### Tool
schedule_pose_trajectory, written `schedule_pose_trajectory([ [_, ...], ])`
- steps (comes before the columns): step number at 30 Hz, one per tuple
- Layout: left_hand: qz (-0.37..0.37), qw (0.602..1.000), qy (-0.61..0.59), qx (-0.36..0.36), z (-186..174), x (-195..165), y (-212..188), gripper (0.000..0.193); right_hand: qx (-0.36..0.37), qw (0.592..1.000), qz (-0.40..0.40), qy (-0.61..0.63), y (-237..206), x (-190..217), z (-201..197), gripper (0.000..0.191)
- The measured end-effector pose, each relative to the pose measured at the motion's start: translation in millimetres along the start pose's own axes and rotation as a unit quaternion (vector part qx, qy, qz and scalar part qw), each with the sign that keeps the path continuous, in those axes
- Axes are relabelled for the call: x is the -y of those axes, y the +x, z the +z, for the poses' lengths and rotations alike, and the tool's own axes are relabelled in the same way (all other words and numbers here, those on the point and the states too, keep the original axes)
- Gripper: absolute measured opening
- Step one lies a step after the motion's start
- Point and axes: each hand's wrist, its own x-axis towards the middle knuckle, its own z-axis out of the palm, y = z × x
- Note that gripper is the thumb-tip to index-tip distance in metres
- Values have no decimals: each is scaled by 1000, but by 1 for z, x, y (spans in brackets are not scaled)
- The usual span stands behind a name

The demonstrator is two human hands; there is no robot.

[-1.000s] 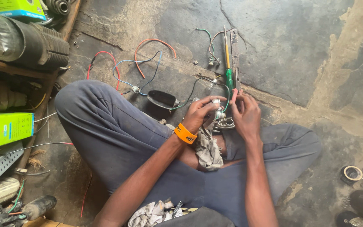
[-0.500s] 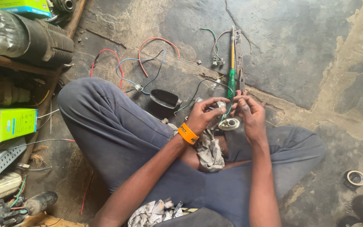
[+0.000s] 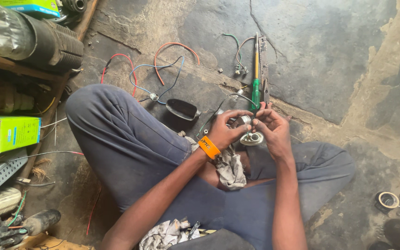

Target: The person sits on the floor and repairs a small electrical component, likely a fan capacitor. They use a screwdriver to loosen screws on the terminals and pliers to strip and adjust the wires. The person repeatedly checks the connections and tightens the screws.

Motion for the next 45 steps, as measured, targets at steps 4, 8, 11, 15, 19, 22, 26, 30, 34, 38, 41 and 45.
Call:
schedule_pose_trajectory([
  [4, -17, 999, 43, -10, 0, -5, -3, 37, 2, 1000, 5, -7, 1, -3, -2, 16],
  [8, -79, 987, 134, -32, 2, -7, -2, 38, 1, 999, 36, -38, 2, -7, -2, 13],
  [11, -79, 983, 162, -23, 5, -4, -3, 42, -6, 996, 73, -52, 4, -10, -3, 12],
  [15, -40, 977, 207, -17, 10, 2, -9, 46, -13, 995, 97, -24, 4, -14, -8, 12],
  [19, -29, 972, 230, 23, 14, 0, -18, 55, -12, 994, 103, -43, 4, -19, -15, 15],
  [22, 3, 969, 242, 59, 16, -15, -29, 73, -25, 994, 102, 6, 5, -19, -24, 20],
  [26, -19, 924, 351, 148, 9, -58, -68, 74, -79, 993, 75, 48, 2, -10, -47, 24],
  [30, -84, 855, 410, 306, -38, -108, -111, 44, -102, 990, 57, 84, -4, -3, -65, 20],
  [34, 33, 919, 381, -101, -102, -146, -111, 45, -111, 989, 59, 73, -3, -4, -65, 23],
  [38, 10, 775, 563, -287, -161, -167, -105, 70, -116, 988, 58, 83, -2, -3, -59, 23],
  [41, -42, 750, 571, -331, -162, -162, -97, 82, -117, 987, 50, 95, -2, 0, -57, 23],
  [45, -97, 714, 601, -346, -158, -160, -86, 84, -122, 984, 53, 121, -2, 4, -58, 23],
])
